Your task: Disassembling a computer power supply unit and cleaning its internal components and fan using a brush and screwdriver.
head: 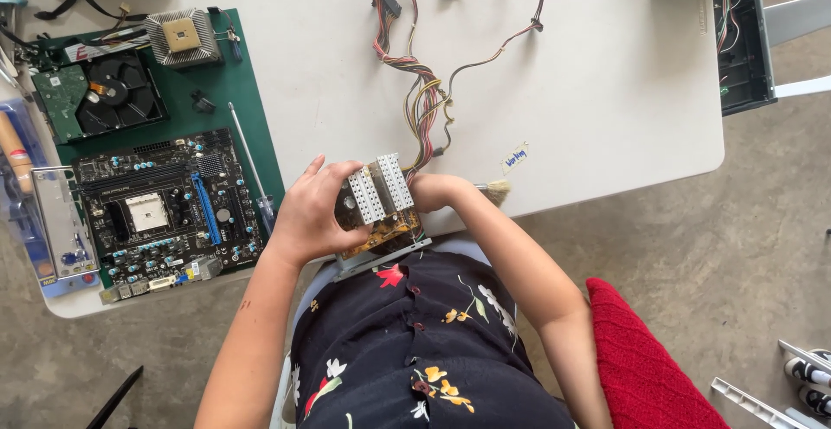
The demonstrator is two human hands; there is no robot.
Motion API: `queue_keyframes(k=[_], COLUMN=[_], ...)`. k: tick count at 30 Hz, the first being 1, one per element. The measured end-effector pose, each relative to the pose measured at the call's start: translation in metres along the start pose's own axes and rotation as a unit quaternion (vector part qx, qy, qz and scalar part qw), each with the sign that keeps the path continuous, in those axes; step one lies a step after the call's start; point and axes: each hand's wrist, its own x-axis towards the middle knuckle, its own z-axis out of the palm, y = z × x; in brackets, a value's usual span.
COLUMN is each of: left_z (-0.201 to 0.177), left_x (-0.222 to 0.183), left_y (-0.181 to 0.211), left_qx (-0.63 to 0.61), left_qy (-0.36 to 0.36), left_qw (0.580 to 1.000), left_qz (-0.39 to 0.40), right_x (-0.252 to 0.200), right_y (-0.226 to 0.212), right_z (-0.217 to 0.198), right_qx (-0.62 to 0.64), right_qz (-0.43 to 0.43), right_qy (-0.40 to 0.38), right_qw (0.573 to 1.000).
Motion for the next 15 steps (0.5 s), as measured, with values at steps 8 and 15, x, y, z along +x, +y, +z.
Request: queue_keyframes(k=[8, 15], left_z=[0.008, 0.005], left_x=[0.003, 0.021], left_y=[-0.003, -0.006], left_qx=[-0.003, -0.03], left_qy=[-0.002, 0.008], left_qw=[1.0, 0.998], left_qz=[-0.011, -0.056], right_x=[-0.014, -0.057], right_y=[0.013, 0.043], right_z=[0.046, 0.08], right_qx=[0.221, 0.167], right_qz=[0.167, 0.352], right_qy=[0.128, 0.385], right_qw=[0.952, 0.837])
